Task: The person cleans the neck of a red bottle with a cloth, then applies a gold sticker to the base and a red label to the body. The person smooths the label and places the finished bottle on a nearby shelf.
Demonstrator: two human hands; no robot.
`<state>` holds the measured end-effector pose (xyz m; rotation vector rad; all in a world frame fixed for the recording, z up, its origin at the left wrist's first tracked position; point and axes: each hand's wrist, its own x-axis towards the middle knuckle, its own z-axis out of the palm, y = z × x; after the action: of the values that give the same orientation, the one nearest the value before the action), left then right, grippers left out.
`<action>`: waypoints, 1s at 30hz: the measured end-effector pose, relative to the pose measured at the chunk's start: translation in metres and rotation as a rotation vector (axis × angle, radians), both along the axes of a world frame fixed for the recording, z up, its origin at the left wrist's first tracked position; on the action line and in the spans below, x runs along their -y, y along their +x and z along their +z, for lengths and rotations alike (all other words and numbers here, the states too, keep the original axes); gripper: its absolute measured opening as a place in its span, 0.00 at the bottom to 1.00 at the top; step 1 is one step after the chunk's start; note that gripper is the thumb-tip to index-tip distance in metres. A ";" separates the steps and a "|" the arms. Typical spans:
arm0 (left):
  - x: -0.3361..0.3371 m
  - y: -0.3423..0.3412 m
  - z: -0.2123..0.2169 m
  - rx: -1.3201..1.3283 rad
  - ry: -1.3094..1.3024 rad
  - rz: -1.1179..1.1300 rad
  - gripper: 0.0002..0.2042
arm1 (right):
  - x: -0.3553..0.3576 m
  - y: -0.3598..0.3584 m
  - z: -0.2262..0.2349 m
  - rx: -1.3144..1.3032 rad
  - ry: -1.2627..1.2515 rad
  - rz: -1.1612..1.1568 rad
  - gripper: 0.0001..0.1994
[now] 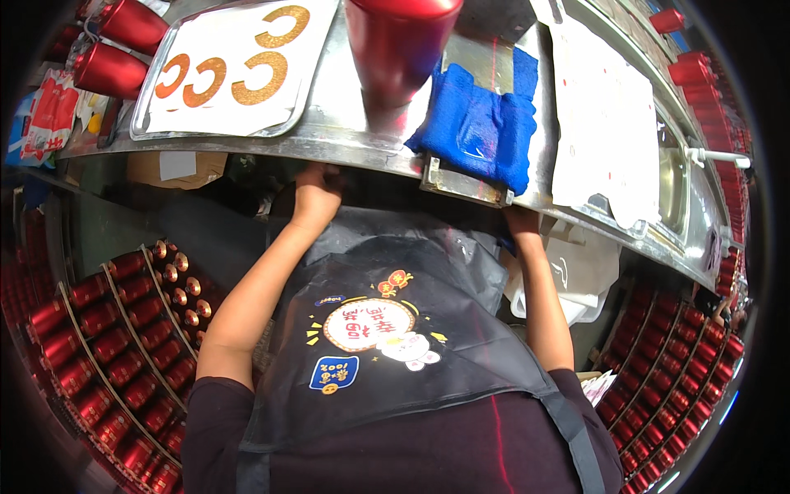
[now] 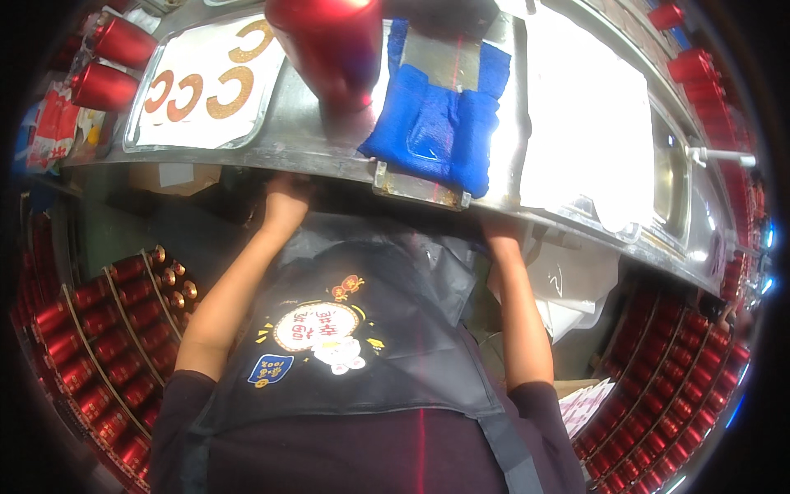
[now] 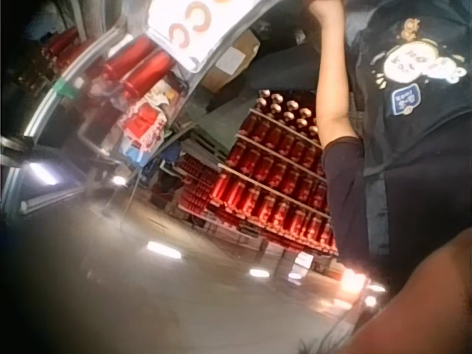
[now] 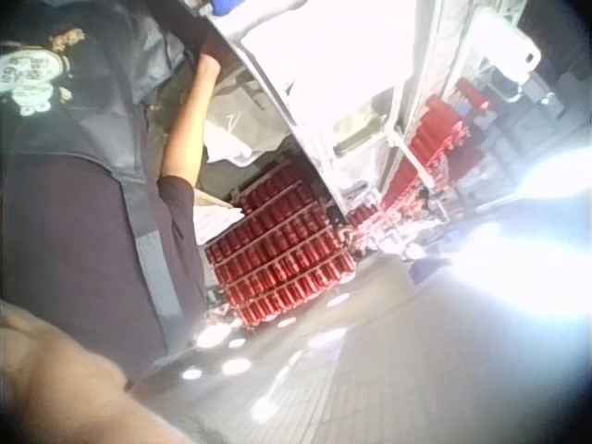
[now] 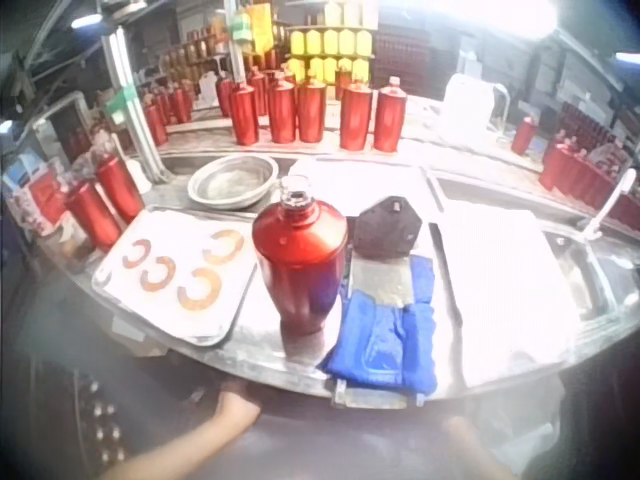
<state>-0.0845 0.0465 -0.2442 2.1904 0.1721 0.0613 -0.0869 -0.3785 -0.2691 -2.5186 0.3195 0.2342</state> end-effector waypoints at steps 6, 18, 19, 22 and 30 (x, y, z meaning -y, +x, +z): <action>0.031 -0.008 0.021 -0.052 -0.015 -0.191 0.17 | 0.084 -0.068 -0.064 -0.502 -0.305 0.135 0.15; -0.056 -0.012 0.175 -0.467 0.011 -0.587 0.19 | 0.010 -0.032 0.233 -0.462 0.219 0.238 0.10; -0.061 -0.004 0.190 -0.434 -0.181 -0.471 0.18 | -0.006 -0.024 0.256 -0.377 0.378 0.256 0.09; -0.077 0.038 0.213 -0.187 -0.375 -0.046 0.13 | -0.051 0.002 0.289 -0.111 0.712 0.156 0.06; -0.094 0.182 0.167 0.053 0.586 0.190 0.31 | -0.104 0.044 0.280 0.120 0.697 0.247 0.05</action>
<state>0.0971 0.1407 -0.0767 2.7444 0.3696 0.3098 -0.0433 -0.2744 0.0113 -1.8614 -0.1157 0.2386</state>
